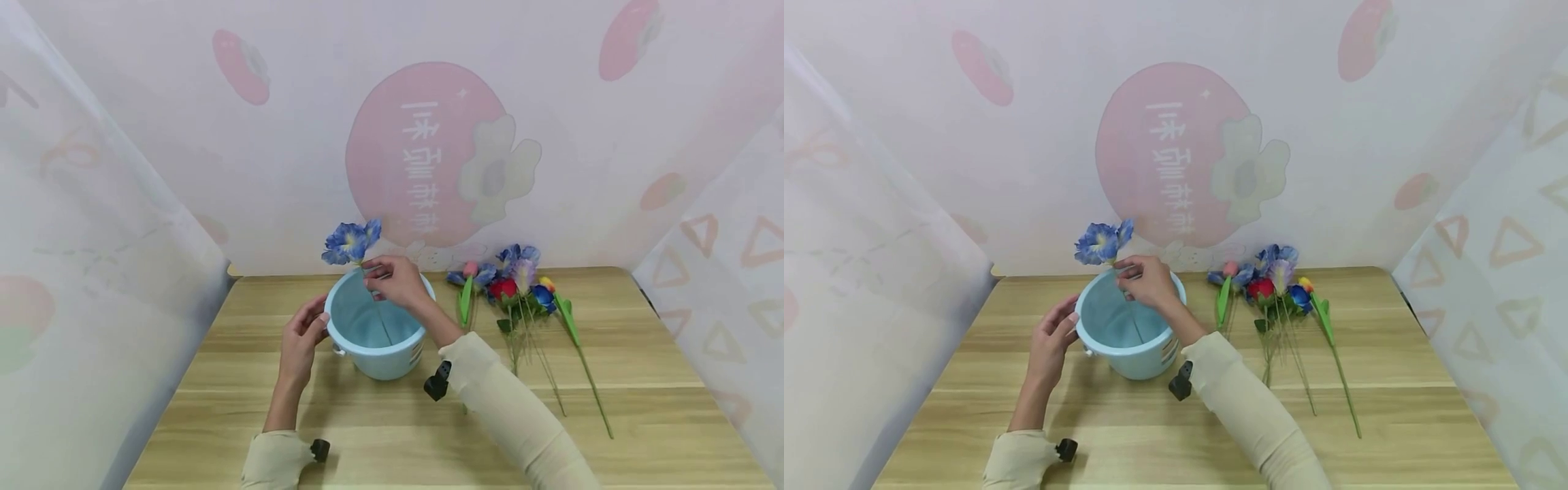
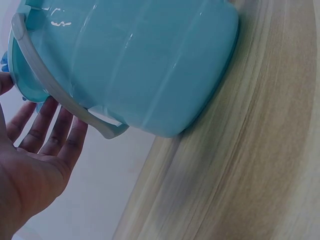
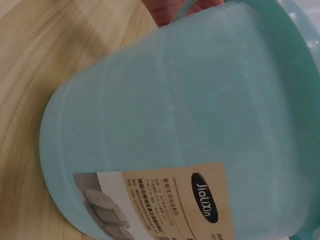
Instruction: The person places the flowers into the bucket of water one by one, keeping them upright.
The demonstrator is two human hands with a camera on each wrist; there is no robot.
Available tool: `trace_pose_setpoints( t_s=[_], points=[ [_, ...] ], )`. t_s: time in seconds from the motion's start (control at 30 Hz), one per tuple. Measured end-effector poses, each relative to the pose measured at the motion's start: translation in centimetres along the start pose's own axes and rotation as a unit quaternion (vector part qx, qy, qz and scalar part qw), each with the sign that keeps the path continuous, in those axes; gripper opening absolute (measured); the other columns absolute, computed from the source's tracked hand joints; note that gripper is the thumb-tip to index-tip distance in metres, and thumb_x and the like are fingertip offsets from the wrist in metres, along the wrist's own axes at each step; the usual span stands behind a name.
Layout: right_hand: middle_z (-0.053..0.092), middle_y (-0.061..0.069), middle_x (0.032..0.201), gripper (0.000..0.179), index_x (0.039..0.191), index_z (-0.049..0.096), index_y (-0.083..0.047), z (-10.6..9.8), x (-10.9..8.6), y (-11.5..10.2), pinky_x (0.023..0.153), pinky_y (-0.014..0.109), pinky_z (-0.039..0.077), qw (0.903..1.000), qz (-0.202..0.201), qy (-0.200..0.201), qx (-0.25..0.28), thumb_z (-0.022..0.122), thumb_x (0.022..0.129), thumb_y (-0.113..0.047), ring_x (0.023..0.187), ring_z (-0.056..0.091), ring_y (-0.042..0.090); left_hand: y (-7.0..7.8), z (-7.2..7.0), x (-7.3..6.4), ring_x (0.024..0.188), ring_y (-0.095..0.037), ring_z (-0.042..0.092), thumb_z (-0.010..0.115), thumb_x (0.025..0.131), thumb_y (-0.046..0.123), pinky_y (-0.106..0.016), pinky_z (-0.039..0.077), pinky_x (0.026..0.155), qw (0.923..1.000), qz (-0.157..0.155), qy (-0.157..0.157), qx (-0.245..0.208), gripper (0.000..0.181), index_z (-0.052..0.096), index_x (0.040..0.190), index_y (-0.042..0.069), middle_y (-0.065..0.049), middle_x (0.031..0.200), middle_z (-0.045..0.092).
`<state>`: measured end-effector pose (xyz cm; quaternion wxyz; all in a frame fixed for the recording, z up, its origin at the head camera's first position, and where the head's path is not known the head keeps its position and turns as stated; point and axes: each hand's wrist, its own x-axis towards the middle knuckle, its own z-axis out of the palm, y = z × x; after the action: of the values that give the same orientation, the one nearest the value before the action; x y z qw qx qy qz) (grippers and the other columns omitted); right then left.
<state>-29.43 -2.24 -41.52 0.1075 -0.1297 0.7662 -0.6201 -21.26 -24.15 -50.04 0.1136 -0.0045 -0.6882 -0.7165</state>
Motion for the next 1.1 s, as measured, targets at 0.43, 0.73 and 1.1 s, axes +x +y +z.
trace_pose_setpoints(
  t_s=[0.43,0.73,1.1],
  points=[
    [0.079,0.014,0.114,0.03,0.129,0.076,-0.011,0.14,0.41,0.75,0.073,0.036,0.069,0.996,0.0,-0.031,-0.084,0.076,0.099,-0.009,0.1,0.079,0.037,0.07,0.21,0.04,0.11,-0.009,0.07,0.063,0.107,0.013,-0.023,0.065,0.084,0.9999,0.006,0.001,-0.008,0.041,0.061,0.148,0.005,0.006,0.124,0.072],
    [0.08,0.013,0.114,0.029,0.129,0.076,-0.009,0.22,0.49,0.9,0.067,0.029,0.067,0.9914,0.001,-0.046,-0.122,0.075,0.1,-0.01,0.09,0.08,0.029,-0.2,0.19,-0.14,0.11,-0.008,0.07,0.062,0.108,0.015,-0.024,0.065,0.084,1.0,0.006,-0.001,-0.001,0.041,0.061,0.149,0.005,0.007,0.125,0.072],
    [0.081,0.011,0.114,0.03,0.13,0.076,-0.012,0.05,0.47,0.96,0.076,0.042,0.067,0.9887,0.01,-0.059,-0.138,0.077,0.099,-0.015,0.087,0.079,0.037,-0.32,0.1,-0.06,0.109,-0.007,0.07,0.061,0.109,0.016,-0.022,0.064,0.083,1.0,0.008,-0.001,-0.001,0.043,0.059,0.151,0.004,0.007,0.125,0.072]
  ],
)
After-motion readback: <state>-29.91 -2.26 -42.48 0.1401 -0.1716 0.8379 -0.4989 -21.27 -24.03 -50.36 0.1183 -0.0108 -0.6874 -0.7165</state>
